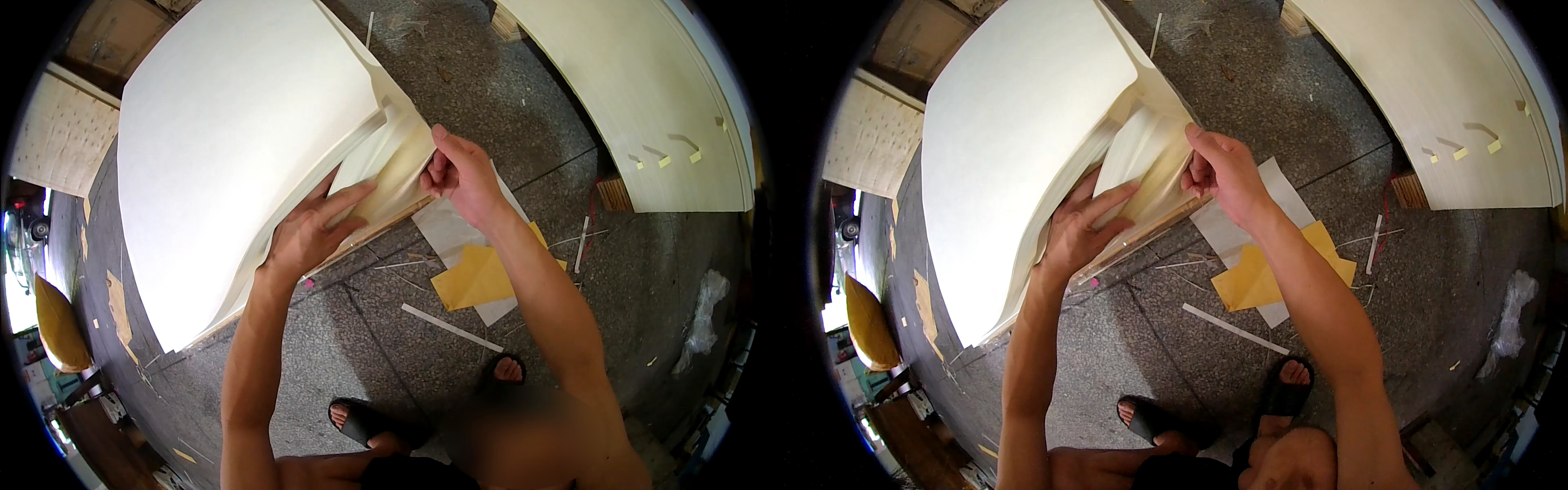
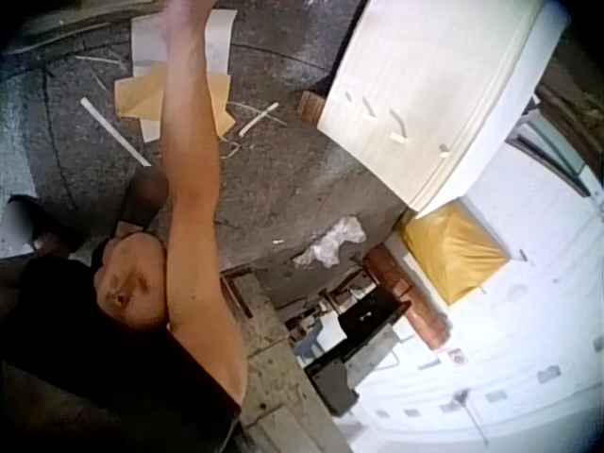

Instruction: The person sits on the floor and repeatedly flips through a stack of large white sheets, separating them by hand. The person lifts the stack, moves it to a different spot, and continues the repetitive flipping action.

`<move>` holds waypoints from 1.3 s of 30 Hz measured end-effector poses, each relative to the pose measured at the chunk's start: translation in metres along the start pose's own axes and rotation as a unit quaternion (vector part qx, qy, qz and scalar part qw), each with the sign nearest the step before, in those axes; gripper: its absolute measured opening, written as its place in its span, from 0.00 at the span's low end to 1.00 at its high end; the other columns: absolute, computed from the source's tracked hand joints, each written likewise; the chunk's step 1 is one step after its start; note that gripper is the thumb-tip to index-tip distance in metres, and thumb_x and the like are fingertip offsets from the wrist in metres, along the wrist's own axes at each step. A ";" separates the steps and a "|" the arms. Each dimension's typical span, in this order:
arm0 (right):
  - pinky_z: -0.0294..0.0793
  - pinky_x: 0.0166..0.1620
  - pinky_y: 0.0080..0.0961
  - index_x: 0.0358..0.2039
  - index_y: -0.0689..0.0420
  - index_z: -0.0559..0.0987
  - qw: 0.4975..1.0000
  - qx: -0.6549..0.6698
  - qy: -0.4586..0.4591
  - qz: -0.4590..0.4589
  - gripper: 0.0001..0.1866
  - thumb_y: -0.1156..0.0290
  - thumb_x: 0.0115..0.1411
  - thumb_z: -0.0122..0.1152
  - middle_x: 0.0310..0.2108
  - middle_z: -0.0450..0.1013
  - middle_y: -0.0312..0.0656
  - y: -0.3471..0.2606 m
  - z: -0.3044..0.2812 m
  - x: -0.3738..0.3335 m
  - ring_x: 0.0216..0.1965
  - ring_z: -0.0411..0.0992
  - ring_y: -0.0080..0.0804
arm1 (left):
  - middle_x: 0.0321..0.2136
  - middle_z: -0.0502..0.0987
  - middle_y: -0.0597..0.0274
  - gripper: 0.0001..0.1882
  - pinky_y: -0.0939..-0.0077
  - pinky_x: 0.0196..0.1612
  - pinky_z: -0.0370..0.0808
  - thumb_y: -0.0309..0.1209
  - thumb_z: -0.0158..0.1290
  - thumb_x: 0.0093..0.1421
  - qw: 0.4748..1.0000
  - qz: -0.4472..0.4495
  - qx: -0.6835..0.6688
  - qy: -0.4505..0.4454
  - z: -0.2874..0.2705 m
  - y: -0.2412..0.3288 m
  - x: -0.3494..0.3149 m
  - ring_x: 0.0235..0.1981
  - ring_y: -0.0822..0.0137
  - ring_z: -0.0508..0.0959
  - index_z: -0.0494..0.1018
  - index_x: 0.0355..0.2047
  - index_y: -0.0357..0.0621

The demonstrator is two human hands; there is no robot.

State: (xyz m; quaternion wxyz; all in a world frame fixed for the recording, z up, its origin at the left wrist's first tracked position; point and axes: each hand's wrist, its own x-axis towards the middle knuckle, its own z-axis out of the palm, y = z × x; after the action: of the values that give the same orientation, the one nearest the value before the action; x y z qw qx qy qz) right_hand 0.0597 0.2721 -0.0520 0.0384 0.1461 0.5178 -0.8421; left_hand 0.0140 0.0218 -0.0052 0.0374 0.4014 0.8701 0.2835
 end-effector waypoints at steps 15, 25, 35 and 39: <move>0.67 0.24 0.21 0.22 0.53 0.72 1.000 0.001 0.001 -0.009 0.20 0.56 0.68 0.60 0.18 0.68 0.33 -0.007 0.003 0.003 0.22 0.73 0.25 | 0.66 0.67 0.49 0.36 0.59 0.62 0.72 0.34 0.75 0.38 0.999 0.000 0.032 0.003 0.005 -0.006 -0.002 0.63 0.47 0.71 0.80 0.52 0.61; 0.64 0.23 0.23 0.21 0.54 0.70 0.992 -0.122 0.017 -0.001 0.21 0.56 0.68 0.60 0.19 0.68 0.35 -0.004 0.001 -0.001 0.22 0.71 0.25 | 0.62 0.70 0.45 0.24 0.60 0.50 0.77 0.22 0.59 0.60 0.997 0.024 0.056 0.051 0.003 0.000 0.000 0.51 0.44 0.79 0.77 0.56 0.61; 0.66 0.25 0.23 0.20 0.54 0.71 1.000 -0.012 0.009 -0.006 0.21 0.57 0.67 0.61 0.19 0.68 0.35 -0.013 0.008 -0.002 0.22 0.71 0.25 | 0.60 0.72 0.48 0.31 0.58 0.55 0.75 0.38 0.72 0.46 0.999 0.020 0.030 0.006 0.003 -0.004 -0.002 0.57 0.45 0.75 0.79 0.53 0.61; 0.65 0.25 0.23 0.20 0.53 0.71 1.000 -0.012 0.007 -0.006 0.21 0.56 0.67 0.61 0.19 0.68 0.34 -0.011 0.006 -0.001 0.22 0.71 0.25 | 0.63 0.69 0.50 0.35 0.58 0.59 0.74 0.34 0.74 0.40 1.000 -0.004 0.015 0.004 0.005 -0.007 -0.003 0.61 0.46 0.72 0.80 0.52 0.62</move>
State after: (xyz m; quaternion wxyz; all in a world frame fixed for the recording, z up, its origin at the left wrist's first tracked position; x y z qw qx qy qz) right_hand 0.0573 0.2712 -0.0398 0.0316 0.1489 0.5286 -0.8351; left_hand 0.0128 0.0179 -0.0139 0.0292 0.3971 0.8760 0.2723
